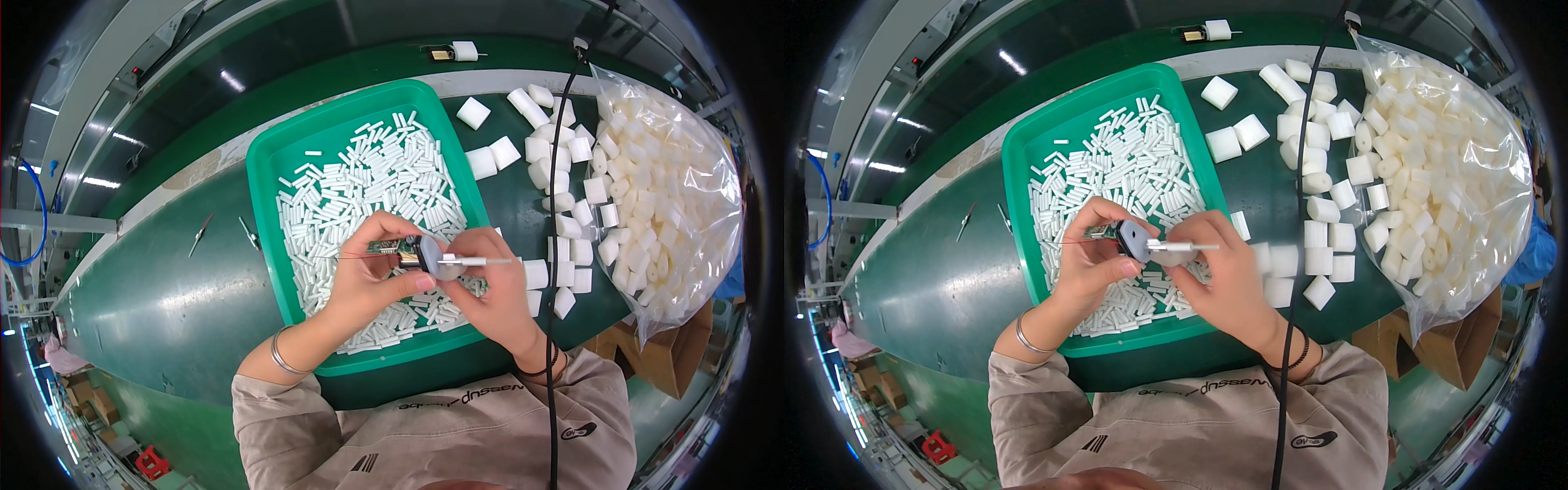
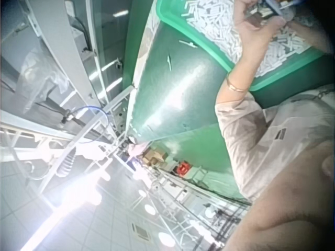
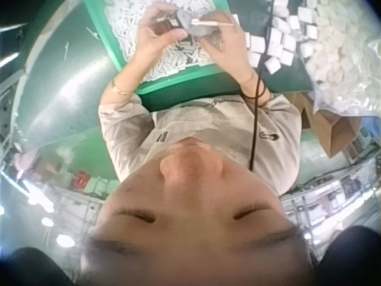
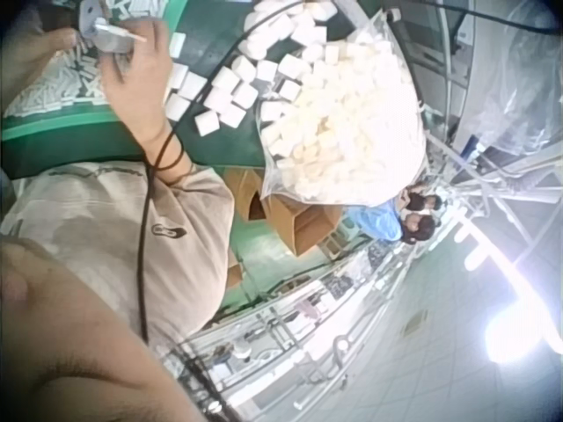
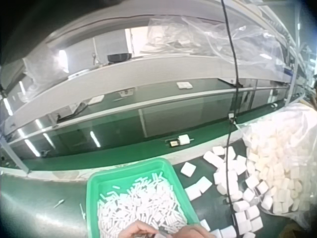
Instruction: The person inserts small white components into a black electronic circuit housing and moves completed units along a green conveyor belt. They also handle a large plastic bag of white components and arrange them on the workspace.
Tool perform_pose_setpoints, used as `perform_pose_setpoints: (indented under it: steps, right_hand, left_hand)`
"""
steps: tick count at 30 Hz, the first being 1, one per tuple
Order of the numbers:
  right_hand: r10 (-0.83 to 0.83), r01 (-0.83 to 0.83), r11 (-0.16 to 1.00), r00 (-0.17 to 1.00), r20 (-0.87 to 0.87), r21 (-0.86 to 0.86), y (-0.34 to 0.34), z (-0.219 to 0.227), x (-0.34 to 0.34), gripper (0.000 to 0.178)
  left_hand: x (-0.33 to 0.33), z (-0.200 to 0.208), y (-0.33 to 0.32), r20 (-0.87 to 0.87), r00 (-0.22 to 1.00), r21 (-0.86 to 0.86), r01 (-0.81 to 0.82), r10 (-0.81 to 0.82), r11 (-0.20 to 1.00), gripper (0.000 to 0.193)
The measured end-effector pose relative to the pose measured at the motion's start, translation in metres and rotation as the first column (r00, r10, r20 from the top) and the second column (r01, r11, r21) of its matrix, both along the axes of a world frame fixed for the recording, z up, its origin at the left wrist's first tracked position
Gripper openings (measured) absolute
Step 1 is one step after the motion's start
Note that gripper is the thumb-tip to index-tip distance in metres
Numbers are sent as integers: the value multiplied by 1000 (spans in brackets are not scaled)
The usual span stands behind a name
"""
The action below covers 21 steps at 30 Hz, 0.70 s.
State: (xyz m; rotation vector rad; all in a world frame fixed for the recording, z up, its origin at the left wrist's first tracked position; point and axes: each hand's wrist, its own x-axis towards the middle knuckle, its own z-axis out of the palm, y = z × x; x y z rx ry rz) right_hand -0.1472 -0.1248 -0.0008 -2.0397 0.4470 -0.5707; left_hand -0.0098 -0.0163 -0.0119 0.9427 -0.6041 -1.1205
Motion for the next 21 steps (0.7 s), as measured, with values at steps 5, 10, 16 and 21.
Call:
perform_pose_setpoints:
  steps: [5, 10, 16, 21]
  right_hand:
    - [14, -31, 980, 996, 83, 198, -1, -13, -8, 28]
    - [-33, -61, 905, 977, 213, 421, 2, -10, -6, 31]
    - [-105, -90, 750, 962, 253, 656, 3, -10, -8, 29]
    - [-236, -28, 719, 930, 281, 694, 9, -11, -13, 22]
  left_hand:
    - [-2, 0, 0, 151, 969, -67, -189, 198, 980, 40]
    - [-3, 3, 0, 136, 977, -59, -157, 164, 986, 41]
    - [-2, 3, 1, 79, 980, -48, -182, 185, 982, 43]
    - [-4, -2, 1, 187, 961, -95, -188, 202, 978, 43]
